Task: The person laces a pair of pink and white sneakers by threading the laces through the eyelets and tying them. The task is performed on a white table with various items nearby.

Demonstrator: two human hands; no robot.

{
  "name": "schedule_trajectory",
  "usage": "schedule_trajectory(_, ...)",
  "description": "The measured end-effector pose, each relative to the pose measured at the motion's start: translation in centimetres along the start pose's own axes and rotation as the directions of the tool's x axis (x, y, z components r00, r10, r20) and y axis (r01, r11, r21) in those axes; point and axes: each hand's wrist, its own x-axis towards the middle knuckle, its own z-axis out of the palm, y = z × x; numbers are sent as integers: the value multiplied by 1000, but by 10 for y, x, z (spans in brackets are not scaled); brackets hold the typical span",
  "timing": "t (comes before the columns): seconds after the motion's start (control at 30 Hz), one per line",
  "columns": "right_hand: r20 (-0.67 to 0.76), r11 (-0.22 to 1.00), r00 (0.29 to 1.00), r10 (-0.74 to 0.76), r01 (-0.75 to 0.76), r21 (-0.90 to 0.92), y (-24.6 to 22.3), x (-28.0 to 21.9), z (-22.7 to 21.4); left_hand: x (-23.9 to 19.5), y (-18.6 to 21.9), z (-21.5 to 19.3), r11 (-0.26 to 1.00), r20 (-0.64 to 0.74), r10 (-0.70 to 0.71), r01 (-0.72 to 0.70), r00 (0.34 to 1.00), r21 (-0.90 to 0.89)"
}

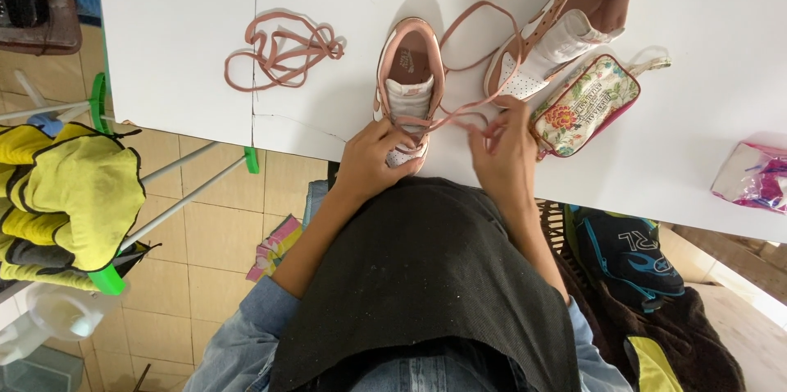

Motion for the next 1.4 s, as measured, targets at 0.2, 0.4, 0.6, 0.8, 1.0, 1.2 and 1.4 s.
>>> schedule_trajectory(0.2, 177, 914, 915, -361, 385, -125, -12, 17, 41, -4, -11, 16, 994, -55, 37, -31, 998, 109)
schedule_trajectory(0.4, 80, 603, 635, -768, 760, -241, -28, 39, 37, -13, -35, 34, 986, -86, 98, -85, 992, 141)
schedule_trajectory(0.6, 145, 758, 751, -645, 652, -5, -29, 53, 60, -10, -14, 16, 993, -122, 113, -107, 986, 56)
schedule_trajectory(0.8, 84, 912, 950, -301, 261, 315, -52, 57, 60, -12, -31, 6, 984, 2, 73, -72, 997, -163)
schedule_trajectory(1.0, -104, 956, 951, -293, 293, -13, -33, 34, 50, -12, -31, -6, 977, -14, 30, -32, 999, -210)
schedule_trajectory(1.2, 154, 691, 758, -634, 644, -328, -42, 12, 34, -8, -27, -23, 941, -8, -150, 141, 989, -307)
schedule_trajectory(1.4, 226, 684, 791, -568, 607, -404, -16, 15, 57, -8, -30, -18, 908, 165, -267, 305, 949, -287)
